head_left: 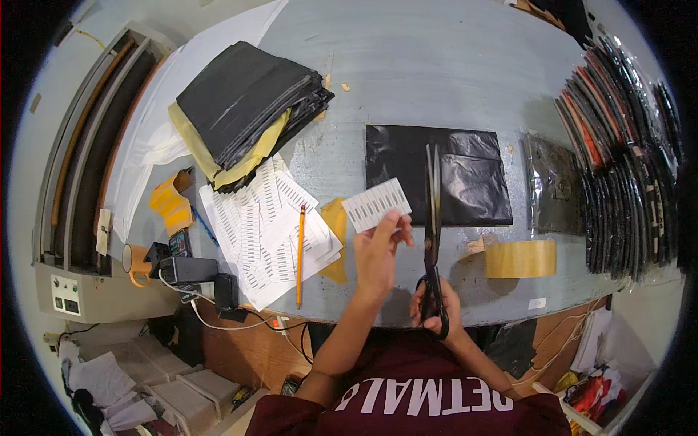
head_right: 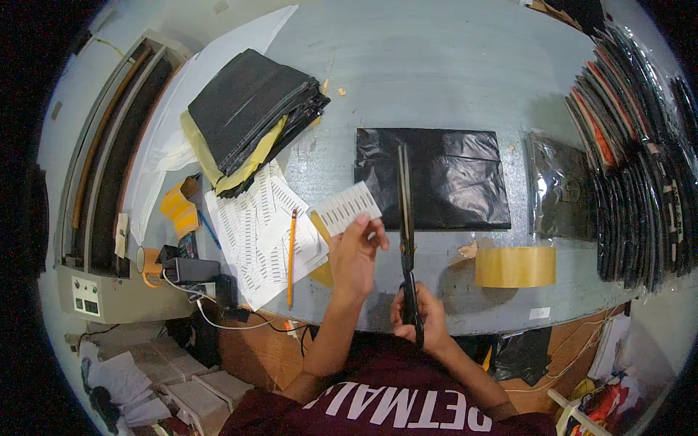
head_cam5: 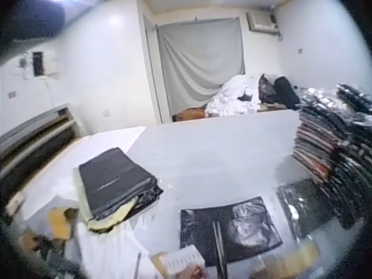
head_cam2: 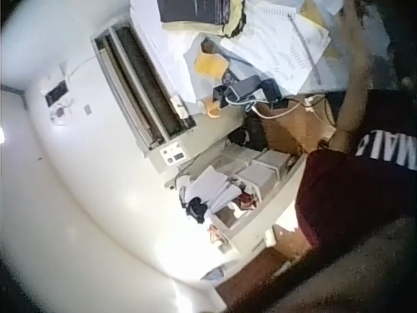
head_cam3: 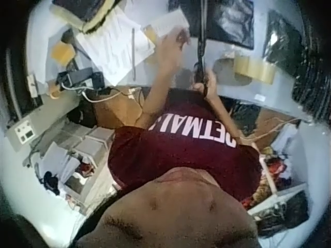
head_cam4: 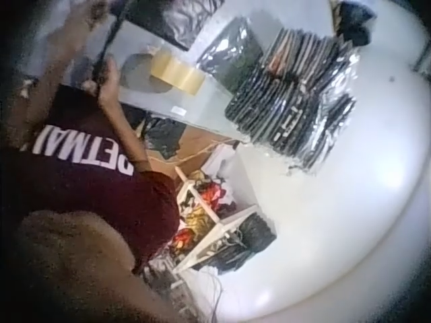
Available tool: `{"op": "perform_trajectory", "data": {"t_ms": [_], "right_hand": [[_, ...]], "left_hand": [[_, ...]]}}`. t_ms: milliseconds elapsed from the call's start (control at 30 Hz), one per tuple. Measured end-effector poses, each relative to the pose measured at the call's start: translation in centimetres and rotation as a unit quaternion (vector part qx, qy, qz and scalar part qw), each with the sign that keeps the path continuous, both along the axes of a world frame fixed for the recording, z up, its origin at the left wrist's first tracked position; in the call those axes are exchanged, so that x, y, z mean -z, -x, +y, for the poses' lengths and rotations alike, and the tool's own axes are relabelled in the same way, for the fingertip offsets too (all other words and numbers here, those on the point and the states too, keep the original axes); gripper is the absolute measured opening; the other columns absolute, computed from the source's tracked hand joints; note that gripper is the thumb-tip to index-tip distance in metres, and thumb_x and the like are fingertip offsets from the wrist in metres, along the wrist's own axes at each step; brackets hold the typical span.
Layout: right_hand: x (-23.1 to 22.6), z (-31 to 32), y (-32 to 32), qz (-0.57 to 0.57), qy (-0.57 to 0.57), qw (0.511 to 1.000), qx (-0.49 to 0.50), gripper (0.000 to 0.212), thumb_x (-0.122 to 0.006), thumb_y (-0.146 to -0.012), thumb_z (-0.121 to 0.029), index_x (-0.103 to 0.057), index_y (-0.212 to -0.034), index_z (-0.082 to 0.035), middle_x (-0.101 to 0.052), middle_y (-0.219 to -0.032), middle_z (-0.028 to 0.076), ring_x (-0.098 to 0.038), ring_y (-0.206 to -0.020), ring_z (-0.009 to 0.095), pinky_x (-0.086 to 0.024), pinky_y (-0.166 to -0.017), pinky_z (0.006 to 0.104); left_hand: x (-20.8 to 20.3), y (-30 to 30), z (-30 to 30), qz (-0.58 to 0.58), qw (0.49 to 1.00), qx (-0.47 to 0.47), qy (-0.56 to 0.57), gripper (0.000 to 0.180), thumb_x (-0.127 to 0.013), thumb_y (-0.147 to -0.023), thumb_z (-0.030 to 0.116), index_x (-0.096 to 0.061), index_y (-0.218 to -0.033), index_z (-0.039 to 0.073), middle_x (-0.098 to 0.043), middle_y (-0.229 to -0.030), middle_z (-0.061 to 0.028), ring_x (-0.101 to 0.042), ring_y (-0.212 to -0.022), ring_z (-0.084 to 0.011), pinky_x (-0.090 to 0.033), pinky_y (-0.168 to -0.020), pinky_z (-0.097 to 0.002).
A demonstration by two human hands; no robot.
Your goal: Packaging a t-shirt into a black shipping bag and sealing it with tape.
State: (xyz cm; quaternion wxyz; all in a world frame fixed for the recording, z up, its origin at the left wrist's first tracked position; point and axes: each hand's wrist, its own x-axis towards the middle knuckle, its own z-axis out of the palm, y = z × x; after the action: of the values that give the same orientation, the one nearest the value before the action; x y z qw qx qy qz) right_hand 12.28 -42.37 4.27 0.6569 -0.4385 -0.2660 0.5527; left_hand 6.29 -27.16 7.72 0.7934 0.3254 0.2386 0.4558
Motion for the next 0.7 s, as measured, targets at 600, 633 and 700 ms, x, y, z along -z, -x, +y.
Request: {"op": "perform_trajectory", "data": {"t_ms": [600, 633, 700], "right_hand": [[1.4, -2.4, -1.8, -0.211, 0.057, 0.969, -0.112, 0.069, -0.08, -0.06, -0.053, -0.047, -0.094, -0.003, -0.051, -0.07, 0.003, -0.055, -0.059, 0.012, -0.045, -0.053, 0.0259], [1.2, -2.3, -1.8, -0.21, 0.059, 0.969, -0.112, 0.069, -0.08, -0.06, -0.053, -0.047, -0.094, -0.003, -0.051, -0.07, 0.003, -0.055, -0.059, 0.012, -0.045, -0.053, 0.0259], [0.5, -1.8, -1.9, -0.227, 0.055, 0.966, -0.108, 0.068, -0.079, -0.06, -0.055, -0.048, -0.091, -0.003, -0.051, -0.069, 0.004, -0.056, -0.059, 0.012, -0.044, -0.053, 0.0252]], "left_hand": [[-1.0, -0.9, 3.3, 0.075, 0.995, -0.035, -0.054, 0.034, -0.05, -0.091, 0.011, -0.047, -0.12, -0.005, -0.057, -0.116, -0.0196, -0.063, -0.097, -0.0279, -0.056, -0.073, -0.0339], [-1.0, -0.7, 3.3, 0.06, 0.997, -0.016, -0.038, 0.033, -0.05, -0.091, 0.012, -0.047, -0.119, -0.005, -0.058, -0.114, -0.0206, -0.064, -0.096, -0.0284, -0.057, -0.071, -0.0342], [-1.0, -0.6, 3.0, 0.045, 0.999, 0.004, -0.021, 0.033, -0.051, -0.091, 0.013, -0.048, -0.118, -0.005, -0.059, -0.112, -0.0215, -0.064, -0.094, -0.0289, -0.057, -0.069, -0.0345]]}}
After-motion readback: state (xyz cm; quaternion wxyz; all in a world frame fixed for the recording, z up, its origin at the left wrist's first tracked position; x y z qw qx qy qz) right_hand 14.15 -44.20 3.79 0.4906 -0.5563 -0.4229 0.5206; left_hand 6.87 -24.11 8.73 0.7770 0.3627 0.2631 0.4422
